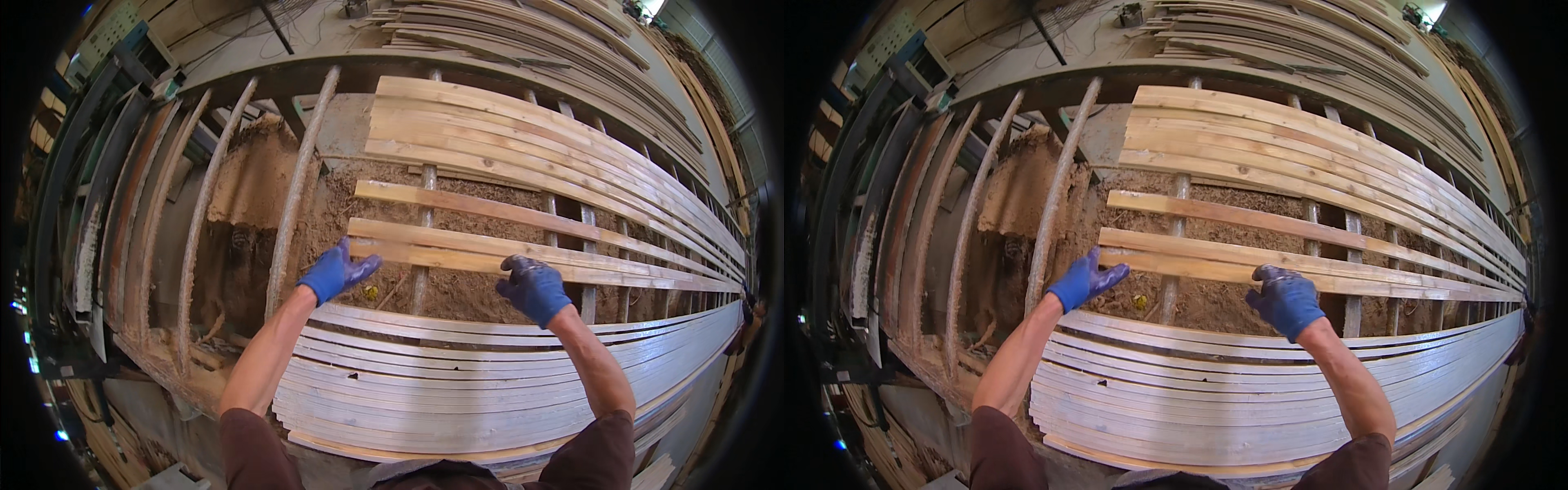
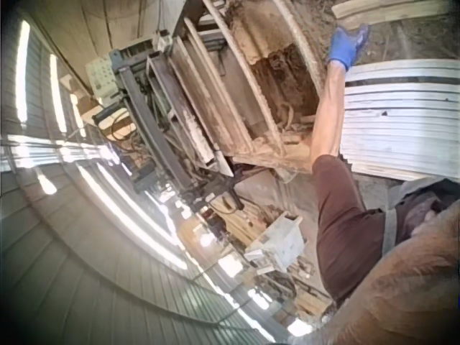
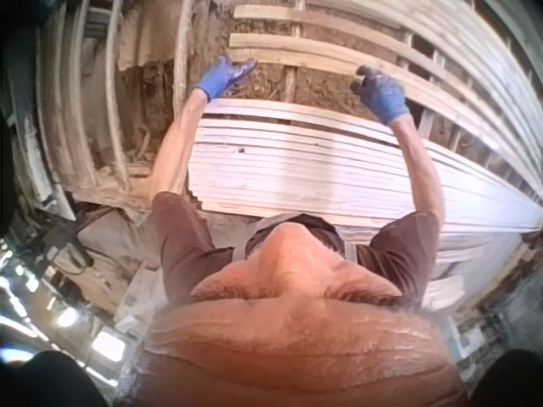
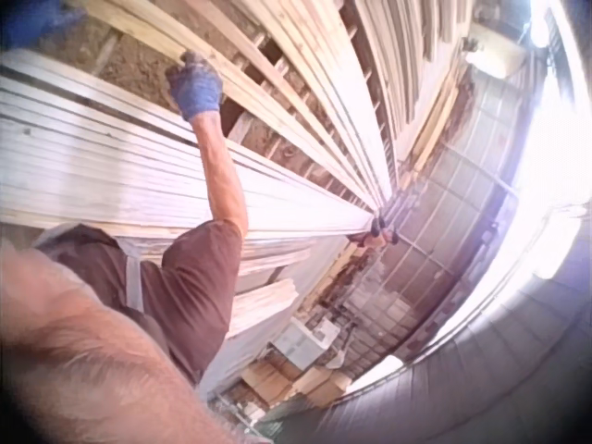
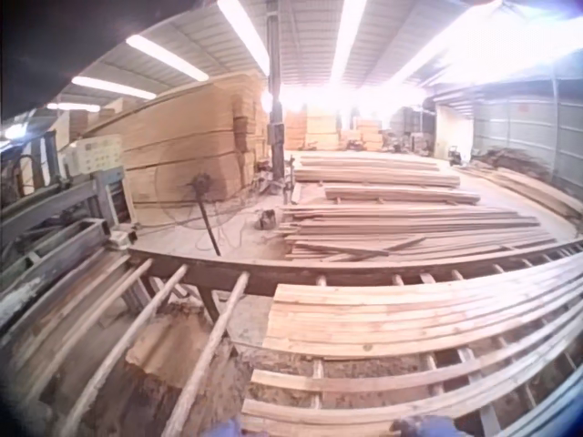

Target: The person places long, thin wooden planks onto a curved metal frame, aligning them side-by-side. They then use a brush to apply a substance from a bucket onto the planks and the frame.

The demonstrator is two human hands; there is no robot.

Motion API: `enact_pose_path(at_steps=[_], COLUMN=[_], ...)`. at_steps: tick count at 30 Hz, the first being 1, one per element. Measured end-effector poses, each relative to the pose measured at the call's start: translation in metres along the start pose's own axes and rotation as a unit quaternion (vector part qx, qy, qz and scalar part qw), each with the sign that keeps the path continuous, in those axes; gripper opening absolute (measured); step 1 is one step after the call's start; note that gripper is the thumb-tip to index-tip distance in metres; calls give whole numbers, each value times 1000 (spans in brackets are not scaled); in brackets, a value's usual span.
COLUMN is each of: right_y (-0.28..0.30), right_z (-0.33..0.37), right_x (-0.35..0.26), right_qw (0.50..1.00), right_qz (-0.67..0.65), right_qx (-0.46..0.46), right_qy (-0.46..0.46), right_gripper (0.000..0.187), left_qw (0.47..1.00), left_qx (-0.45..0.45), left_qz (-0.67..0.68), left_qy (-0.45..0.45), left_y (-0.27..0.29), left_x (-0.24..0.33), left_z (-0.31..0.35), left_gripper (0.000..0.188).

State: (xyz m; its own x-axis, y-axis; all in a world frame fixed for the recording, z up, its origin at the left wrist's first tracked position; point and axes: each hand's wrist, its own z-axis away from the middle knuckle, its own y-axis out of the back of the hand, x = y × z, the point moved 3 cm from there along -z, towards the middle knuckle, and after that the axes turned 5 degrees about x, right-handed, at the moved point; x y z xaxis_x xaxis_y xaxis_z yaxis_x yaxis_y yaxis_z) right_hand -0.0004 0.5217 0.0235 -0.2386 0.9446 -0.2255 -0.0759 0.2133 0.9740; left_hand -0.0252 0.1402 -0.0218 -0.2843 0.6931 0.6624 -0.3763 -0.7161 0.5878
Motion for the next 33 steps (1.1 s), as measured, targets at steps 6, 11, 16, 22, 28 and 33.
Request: enact_pose_path(at_steps=[6, 11, 16, 22, 28, 33], right_y=[-22, -32, -23, -21, 36, 79], right_z=[-48, -130, -186, -152, -24, 90], right_x=[19, 59, 81, 23, 48, 65], right_qw=[989, 988, 984, 984, 986, 964], right_qz=[-6, 21, 88, -59, -99, -222], right_qx=[129, 150, 157, 159, 121, 130], right_qy=[74, 42, 17, 45, 61, -69], right_gripper=[18, 15, 23, 36, 24, 18], left_qw=[991, 969, 984, 973, 971, 972], left_qx=[-10, 200, 163, 196, 110, 79], left_qz=[-134, -120, -47, 21, 210, 168], left_qy=[14, -86, -55, -123, -5, 140], left_y=[23, 103, 94, 28, 17, 2], left_x=[-4, -38, -74, -110, -128, -28], left_z=[2, 69, 134, 132, 109, 75], left_gripper=[103, 62, 30, 40, 54, 75])
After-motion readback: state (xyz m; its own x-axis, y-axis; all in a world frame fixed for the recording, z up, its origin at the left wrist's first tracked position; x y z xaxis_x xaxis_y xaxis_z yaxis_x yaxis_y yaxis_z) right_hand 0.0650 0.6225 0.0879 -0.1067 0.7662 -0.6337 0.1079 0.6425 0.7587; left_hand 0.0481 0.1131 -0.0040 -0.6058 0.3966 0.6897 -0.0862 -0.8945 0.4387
